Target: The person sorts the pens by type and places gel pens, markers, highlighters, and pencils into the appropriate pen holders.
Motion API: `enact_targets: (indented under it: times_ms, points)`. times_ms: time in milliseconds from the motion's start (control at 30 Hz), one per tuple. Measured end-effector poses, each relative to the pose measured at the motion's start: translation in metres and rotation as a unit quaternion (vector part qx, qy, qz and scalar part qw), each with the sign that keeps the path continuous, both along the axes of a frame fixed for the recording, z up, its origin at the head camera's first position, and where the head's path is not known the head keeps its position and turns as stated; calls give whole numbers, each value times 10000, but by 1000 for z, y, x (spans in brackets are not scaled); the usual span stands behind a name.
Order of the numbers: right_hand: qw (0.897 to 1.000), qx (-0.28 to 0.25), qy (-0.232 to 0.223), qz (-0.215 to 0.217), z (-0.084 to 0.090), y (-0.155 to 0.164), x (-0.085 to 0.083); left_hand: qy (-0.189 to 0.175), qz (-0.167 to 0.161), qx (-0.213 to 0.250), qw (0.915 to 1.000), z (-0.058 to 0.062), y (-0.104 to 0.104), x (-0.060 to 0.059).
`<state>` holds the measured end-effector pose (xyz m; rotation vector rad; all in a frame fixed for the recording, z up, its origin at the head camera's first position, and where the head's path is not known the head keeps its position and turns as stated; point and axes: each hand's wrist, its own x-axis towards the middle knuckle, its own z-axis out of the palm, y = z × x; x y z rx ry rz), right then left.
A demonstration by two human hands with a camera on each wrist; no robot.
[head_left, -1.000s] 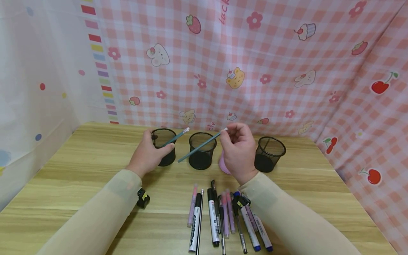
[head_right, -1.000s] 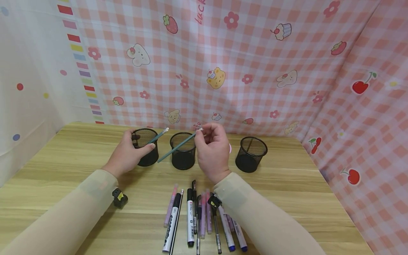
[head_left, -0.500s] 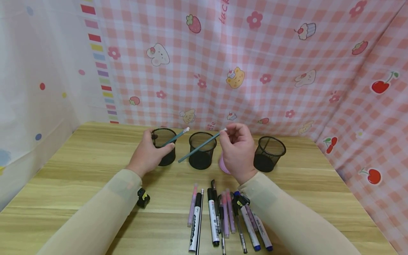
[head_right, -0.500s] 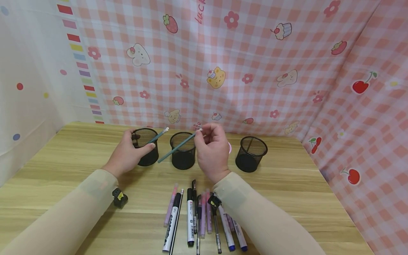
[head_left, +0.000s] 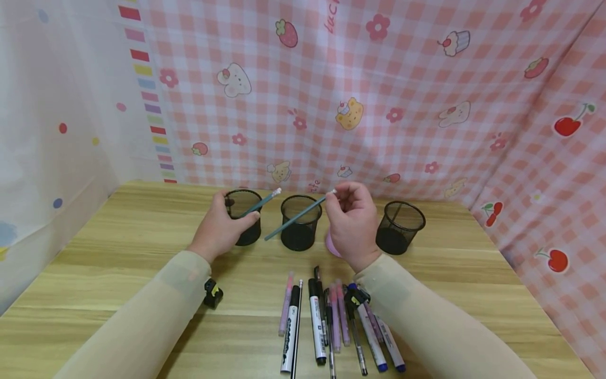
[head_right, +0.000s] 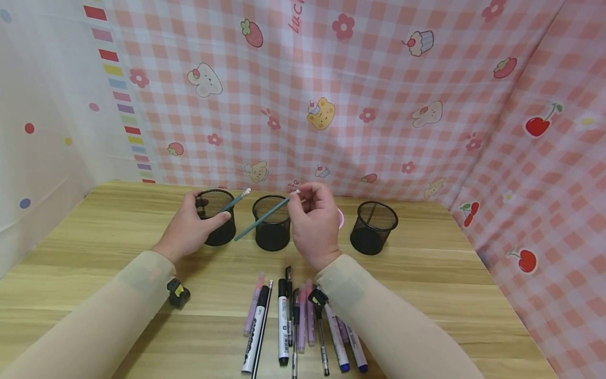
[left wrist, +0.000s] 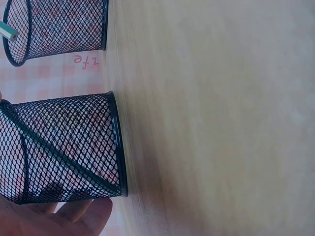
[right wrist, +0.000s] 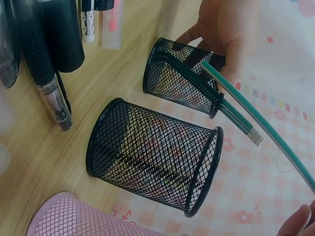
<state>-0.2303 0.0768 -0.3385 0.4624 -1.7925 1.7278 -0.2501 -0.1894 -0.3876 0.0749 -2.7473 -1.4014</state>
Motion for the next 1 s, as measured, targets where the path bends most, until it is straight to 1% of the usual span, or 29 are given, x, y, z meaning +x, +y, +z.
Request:
enact_targets:
  times_ms: [267,433,567,767,1000]
  points:
    - [10000,-78,-34,-34,7,-4,1,10,4,-30,10000,0,0,0]
    - [9998,-192,88,-29,12,-6,-1,12,-11,-35,10000,0,0,0]
    - [9995,-266,189,-50,14,-9,-4,5,-24,-35,10000,0,-1,0]
    - [9997,-231,83,17,17,-15,-6,19,-46,-49,10000,0,-1,0]
    - [9992,-363,140,-121,21,-16,-13,51,-12,-56,10000,-2,-2,-2]
